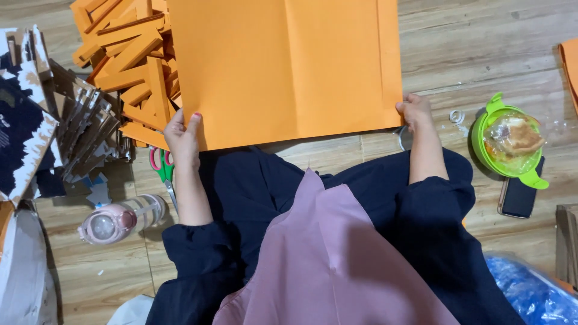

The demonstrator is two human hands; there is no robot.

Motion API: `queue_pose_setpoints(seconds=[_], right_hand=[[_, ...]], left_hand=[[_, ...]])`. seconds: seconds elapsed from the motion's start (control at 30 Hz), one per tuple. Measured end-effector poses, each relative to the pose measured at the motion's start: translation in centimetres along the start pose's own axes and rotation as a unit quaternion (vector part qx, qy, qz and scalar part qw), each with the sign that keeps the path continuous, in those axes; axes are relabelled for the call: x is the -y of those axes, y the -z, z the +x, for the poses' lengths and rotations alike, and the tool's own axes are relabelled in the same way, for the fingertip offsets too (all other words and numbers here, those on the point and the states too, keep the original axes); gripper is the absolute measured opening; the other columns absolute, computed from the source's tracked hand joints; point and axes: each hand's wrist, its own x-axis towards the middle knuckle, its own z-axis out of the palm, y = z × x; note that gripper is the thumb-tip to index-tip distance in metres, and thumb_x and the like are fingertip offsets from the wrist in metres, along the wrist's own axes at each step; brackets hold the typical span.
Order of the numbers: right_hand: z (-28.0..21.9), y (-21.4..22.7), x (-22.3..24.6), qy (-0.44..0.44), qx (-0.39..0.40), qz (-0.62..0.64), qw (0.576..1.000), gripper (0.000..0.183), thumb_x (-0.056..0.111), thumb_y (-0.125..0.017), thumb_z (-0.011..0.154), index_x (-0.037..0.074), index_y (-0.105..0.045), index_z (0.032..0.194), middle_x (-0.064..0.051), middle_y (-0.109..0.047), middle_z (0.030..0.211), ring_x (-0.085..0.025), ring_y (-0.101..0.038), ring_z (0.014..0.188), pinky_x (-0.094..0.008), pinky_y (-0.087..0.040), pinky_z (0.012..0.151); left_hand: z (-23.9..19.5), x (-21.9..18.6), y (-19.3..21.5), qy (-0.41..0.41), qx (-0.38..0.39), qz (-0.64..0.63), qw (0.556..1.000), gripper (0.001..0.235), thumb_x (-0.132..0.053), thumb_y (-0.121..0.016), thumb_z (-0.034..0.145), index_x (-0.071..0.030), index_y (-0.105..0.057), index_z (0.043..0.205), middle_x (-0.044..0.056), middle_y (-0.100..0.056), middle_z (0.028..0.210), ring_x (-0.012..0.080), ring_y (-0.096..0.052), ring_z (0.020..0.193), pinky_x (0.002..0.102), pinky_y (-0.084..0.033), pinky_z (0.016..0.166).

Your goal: Applying adhesive tape to paper strips and attaching them to folders as part of a manual finishing process.

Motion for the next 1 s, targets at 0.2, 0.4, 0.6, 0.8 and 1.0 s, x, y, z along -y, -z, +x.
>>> queue_pose_setpoints(seconds=[0.2,0.4,0.6,0.8,1.0], right_hand=[[-1.7,-0.6,-0.1,0.015,0.068,-0.09,0.994,0.017,0.007,-0.067,0.075,0.006,-0.064,0.092,-0.016,-0.062,0.074,-0.028,-0.062,0.063,-0.037,-0.052,0.052],[-5.4,0.2,3.6,0.077,0.068,-0.373,0.922,0.032,0.022,-0.078,0.066,0.004,-0.063,0.088,-0.016,-0.064,0.082,-0.037,-0.06,0.091,-0.042,-0.047,0.077],[-7.2,-0.1,5.2,0.076,0.072,-0.416,0.903,0.036,0.027,-0.079,0.065,0.006,-0.064,0.091,-0.018,-0.065,0.089,-0.037,-0.058,0.097,-0.044,-0.046,0.082],[-7.9,-0.7,6.3,0.052,0.072,-0.442,0.893,0.043,0.028,-0.078,0.066,0.007,-0.062,0.099,-0.017,-0.063,0.097,-0.037,-0.057,0.1,-0.048,-0.044,0.082],[-7.5,-1.2,6.4,0.035,0.066,-0.451,0.889,0.057,0.033,-0.077,0.067,0.007,-0.056,0.113,-0.015,-0.061,0.105,-0.037,-0.055,0.103,-0.052,-0.043,0.084]], left_hand=[[-1.4,0.1,-0.3,-0.063,0.007,0.06,0.996,0.023,-0.003,-0.059,0.087,-0.005,-0.06,0.11,0.011,-0.063,0.09,0.0109,-0.054,0.082,0.03,-0.053,0.069],[-3.8,-2.5,-1.5,-0.047,0.03,0.112,0.992,0.022,-0.002,-0.051,0.09,0.001,-0.057,0.112,0.018,-0.064,0.089,0.0193,-0.061,0.08,0.033,-0.053,0.065],[-4.2,-2.7,-1.4,-0.04,0.031,0.131,0.99,0.023,-0.003,-0.047,0.092,0.001,-0.055,0.114,0.02,-0.063,0.089,0.0214,-0.061,0.082,0.036,-0.053,0.065],[-4.1,-2.1,-1.3,-0.045,0.017,0.159,0.986,0.022,-0.004,-0.048,0.092,-0.001,-0.057,0.111,0.018,-0.064,0.087,0.0222,-0.064,0.079,0.036,-0.054,0.061],[-3.9,-2.3,-1.4,-0.049,0.028,0.158,0.986,0.023,-0.003,-0.048,0.091,-0.001,-0.056,0.113,0.02,-0.063,0.091,0.0241,-0.063,0.084,0.038,-0.053,0.064]])
